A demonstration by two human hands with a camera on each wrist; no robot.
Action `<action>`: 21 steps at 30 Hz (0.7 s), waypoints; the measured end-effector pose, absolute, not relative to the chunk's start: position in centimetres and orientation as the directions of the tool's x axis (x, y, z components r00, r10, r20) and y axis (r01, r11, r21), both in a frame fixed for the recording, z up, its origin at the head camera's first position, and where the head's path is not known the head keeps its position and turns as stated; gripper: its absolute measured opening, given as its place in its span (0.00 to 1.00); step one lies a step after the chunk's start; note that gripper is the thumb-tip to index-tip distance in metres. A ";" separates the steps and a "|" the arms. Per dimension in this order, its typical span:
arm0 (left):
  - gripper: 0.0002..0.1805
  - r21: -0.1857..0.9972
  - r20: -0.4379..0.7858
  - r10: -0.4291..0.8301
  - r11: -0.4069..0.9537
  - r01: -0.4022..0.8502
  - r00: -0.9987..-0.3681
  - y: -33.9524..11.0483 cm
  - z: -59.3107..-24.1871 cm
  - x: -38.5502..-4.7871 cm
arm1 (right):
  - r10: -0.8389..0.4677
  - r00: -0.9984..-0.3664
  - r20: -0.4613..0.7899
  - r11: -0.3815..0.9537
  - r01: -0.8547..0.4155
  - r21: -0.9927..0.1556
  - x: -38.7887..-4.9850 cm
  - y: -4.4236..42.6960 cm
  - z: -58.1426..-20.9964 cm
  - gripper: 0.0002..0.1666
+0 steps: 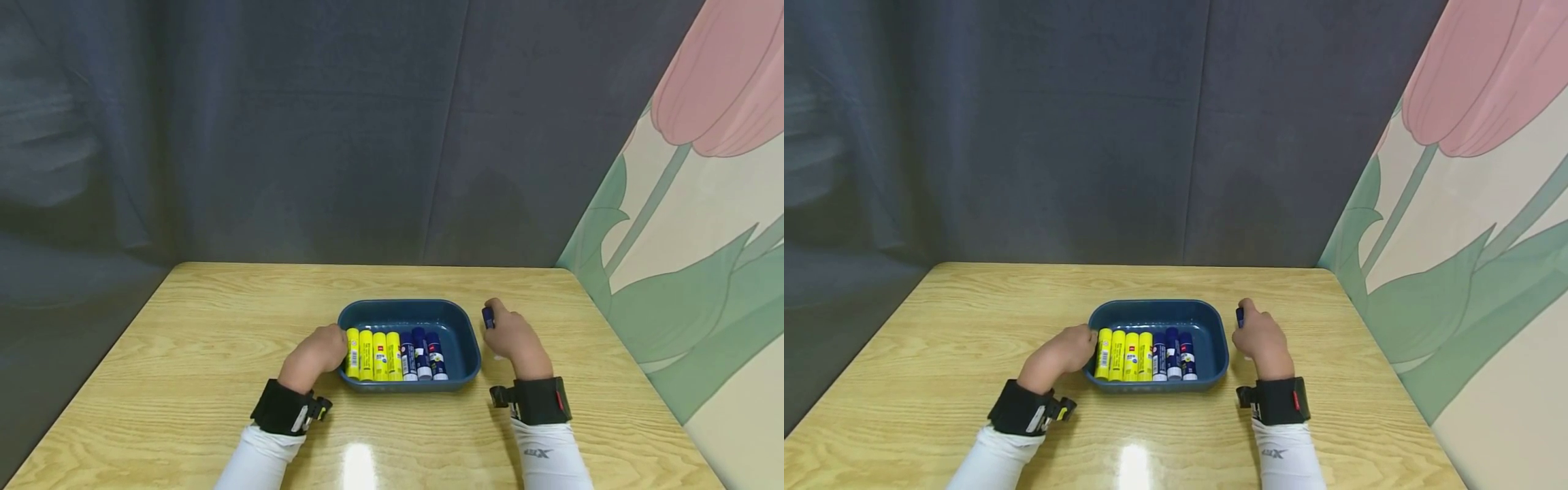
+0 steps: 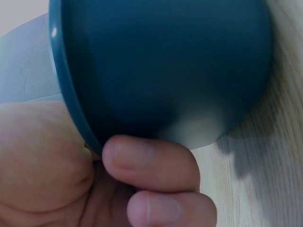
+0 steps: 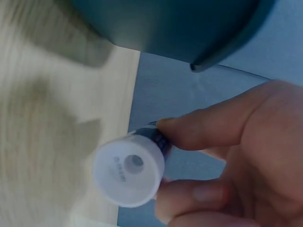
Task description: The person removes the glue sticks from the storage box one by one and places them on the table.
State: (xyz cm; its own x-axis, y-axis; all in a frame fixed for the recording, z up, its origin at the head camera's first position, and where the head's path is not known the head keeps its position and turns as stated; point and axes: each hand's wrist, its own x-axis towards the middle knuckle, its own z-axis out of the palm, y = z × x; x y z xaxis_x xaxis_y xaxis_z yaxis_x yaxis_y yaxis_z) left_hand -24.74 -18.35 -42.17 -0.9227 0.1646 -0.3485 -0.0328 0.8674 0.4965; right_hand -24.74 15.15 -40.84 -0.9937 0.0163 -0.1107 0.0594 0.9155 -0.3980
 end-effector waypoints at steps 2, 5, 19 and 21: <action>0.18 0.498 -0.347 0.168 0.867 -0.030 -0.922 -18.3 -42.2 -24.8 | 0.023 -0.989 -0.148 0.915 0.081 -0.396 -24.8 15.1 -41.1 0.30; 0.18 0.496 -0.337 0.179 0.868 -0.013 -0.924 -18.3 -42.3 -24.8 | 0.037 -0.978 -0.205 0.909 0.119 -0.400 -24.9 14.9 -41.4 0.31; 0.16 0.508 -0.326 0.202 0.861 0.009 -0.923 -18.0 -42.3 -24.7 | 0.052 -0.957 -0.285 0.900 0.169 -0.402 -24.7 15.0 -42.1 0.33; 0.16 0.502 -0.328 0.205 0.865 0.013 -0.922 -18.0 -42.3 -24.7 | 0.055 -0.955 -0.290 0.899 0.174 -0.402 -24.7 15.0 -42.1 0.33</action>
